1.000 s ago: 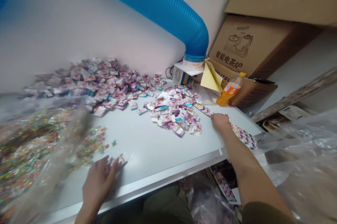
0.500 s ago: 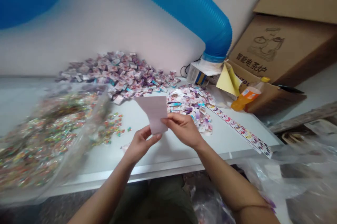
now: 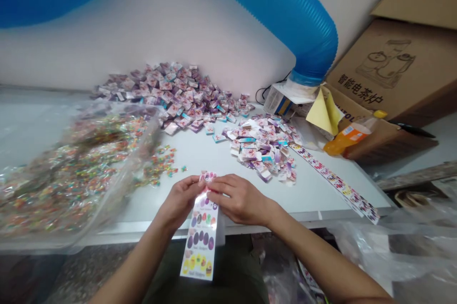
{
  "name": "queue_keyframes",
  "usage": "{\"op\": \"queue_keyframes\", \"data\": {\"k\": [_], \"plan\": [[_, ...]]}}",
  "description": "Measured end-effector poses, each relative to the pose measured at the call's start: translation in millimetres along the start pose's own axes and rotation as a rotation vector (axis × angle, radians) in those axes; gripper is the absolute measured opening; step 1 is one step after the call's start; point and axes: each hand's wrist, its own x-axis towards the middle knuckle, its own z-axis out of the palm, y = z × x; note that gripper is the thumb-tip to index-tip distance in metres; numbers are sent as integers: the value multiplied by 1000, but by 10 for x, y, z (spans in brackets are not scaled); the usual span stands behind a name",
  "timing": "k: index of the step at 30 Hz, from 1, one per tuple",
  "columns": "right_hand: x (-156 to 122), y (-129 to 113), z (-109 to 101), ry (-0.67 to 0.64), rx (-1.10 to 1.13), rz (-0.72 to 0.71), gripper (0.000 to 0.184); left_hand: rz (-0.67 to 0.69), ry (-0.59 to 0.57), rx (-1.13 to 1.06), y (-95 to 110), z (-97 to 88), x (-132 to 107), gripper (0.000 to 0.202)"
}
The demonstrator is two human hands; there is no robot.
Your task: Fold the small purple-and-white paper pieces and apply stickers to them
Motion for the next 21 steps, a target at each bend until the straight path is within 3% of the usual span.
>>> {"op": "queue_keyframes", "data": {"k": [2, 4, 7, 12, 16, 19, 21], "plan": [[35, -14, -23, 58, 74, 136, 37, 14, 45, 16, -42, -12, 2, 30], [100, -13, -46, 143, 144, 373, 35, 44, 61, 42, -57, -13, -7, 28], [212, 21, -39, 116, 338, 614, 20, 96, 29, 128, -37, -3, -32, 26], [302, 32, -12, 50, 554, 748, 18, -53, 18, 167, -95, -49, -58, 30], [246, -59, 33, -122, 704, 826, 18, -102, 89, 115, -211, -99, -67, 27], [181, -113, 140, -228, 662, 897, 22, -108, 127, 90, -244, -102, -77, 17], [153, -118, 215, -207, 523, 924, 19, -97, 147, 95, -229, -98, -89, 11]]}}
